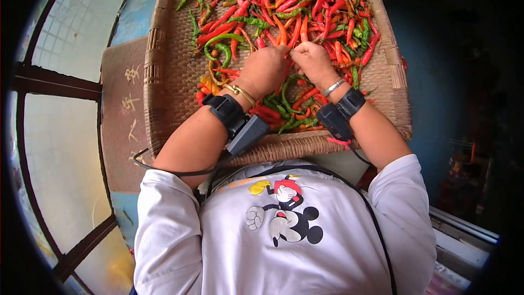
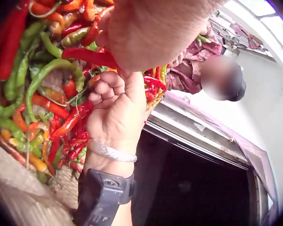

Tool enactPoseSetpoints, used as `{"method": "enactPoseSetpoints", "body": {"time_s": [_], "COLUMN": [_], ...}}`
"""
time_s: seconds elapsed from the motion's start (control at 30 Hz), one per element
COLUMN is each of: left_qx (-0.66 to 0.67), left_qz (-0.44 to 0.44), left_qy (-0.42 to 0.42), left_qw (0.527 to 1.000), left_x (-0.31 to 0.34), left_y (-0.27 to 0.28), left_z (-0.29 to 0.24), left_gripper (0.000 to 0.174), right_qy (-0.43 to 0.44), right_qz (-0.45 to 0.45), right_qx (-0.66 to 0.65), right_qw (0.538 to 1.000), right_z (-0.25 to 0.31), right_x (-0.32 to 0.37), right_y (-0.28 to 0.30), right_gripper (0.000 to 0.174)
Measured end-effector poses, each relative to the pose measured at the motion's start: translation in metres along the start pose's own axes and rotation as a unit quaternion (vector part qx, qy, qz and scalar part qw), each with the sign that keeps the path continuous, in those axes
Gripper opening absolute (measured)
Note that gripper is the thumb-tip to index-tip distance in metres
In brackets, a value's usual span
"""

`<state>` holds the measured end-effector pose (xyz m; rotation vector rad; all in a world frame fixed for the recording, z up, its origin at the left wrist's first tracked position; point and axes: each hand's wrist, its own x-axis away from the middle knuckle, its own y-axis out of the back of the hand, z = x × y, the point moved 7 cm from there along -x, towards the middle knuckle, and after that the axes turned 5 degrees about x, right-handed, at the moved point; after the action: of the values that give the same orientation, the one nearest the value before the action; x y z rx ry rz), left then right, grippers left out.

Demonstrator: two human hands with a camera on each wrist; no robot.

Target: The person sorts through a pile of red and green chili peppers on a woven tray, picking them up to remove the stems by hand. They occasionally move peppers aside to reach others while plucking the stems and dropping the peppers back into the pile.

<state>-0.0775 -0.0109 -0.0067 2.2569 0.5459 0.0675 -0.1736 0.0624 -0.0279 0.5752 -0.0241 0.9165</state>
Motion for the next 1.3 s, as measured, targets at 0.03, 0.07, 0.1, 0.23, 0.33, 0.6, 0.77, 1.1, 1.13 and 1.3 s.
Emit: {"method": "enactPoseSetpoints", "body": {"time_s": [0.03, 0.07, 0.1, 0.23, 0.33, 0.6, 0.77, 1.1, 1.13, 1.3], "left_qx": [0.016, 0.031, 0.029, 0.054, 0.091, 0.032, 0.066, 0.184, 0.184, 0.215], "left_qz": [-0.007, -0.013, -0.012, -0.001, -0.005, 0.025, 0.024, 0.019, 0.023, -0.031], "left_qy": [-0.003, -0.006, -0.007, -0.015, -0.013, -0.045, -0.078, -0.024, -0.022, 0.011], "left_qw": [1.0, 0.999, 0.999, 0.998, 0.996, 0.998, 0.994, 0.982, 0.982, 0.976], "left_x": [0.0, 0.001, 0.0, -0.001, 0.001, 0.003, 0.003, -0.003, -0.004, -0.006], "left_y": [0.002, 0.004, 0.003, -0.004, -0.003, -0.005, -0.007, -0.007, -0.009, -0.003], "left_z": [0.0, -0.001, 0.001, 0.007, 0.005, -0.006, -0.011, -0.002, -0.001, 0.006], "left_gripper": [0.019, 0.019, 0.019, 0.019, 0.019, 0.019, 0.019, 0.02, 0.02, 0.019], "right_qy": [0.003, 0.006, 0.007, 0.026, 0.038, 0.018, 0.021, 0.14, 0.136, 0.334], "right_qz": [0.005, 0.009, 0.007, 0.012, 0.011, 0.015, 0.003, -0.047, -0.047, -0.066], "right_qx": [-0.016, -0.033, -0.035, -0.103, -0.109, -0.1, -0.174, -0.027, -0.029, 0.338], "right_qw": [1.0, 0.999, 0.999, 0.994, 0.993, 0.995, 0.984, 0.989, 0.989, 0.877], "right_z": [0.002, 0.003, 0.003, 0.002, 0.007, 0.009, 0.005, 0.029, 0.022, 0.025], "right_x": [0.001, 0.002, 0.002, 0.005, 0.007, 0.017, 0.018, 0.009, 0.004, 0.008], "right_y": [-0.002, -0.004, -0.005, -0.008, -0.008, -0.002, 0.004, 0.03, 0.034, 0.025], "right_gripper": [0.016, 0.015, 0.015, 0.016, 0.015, 0.021, 0.025, 0.022, 0.022, 0.019]}}
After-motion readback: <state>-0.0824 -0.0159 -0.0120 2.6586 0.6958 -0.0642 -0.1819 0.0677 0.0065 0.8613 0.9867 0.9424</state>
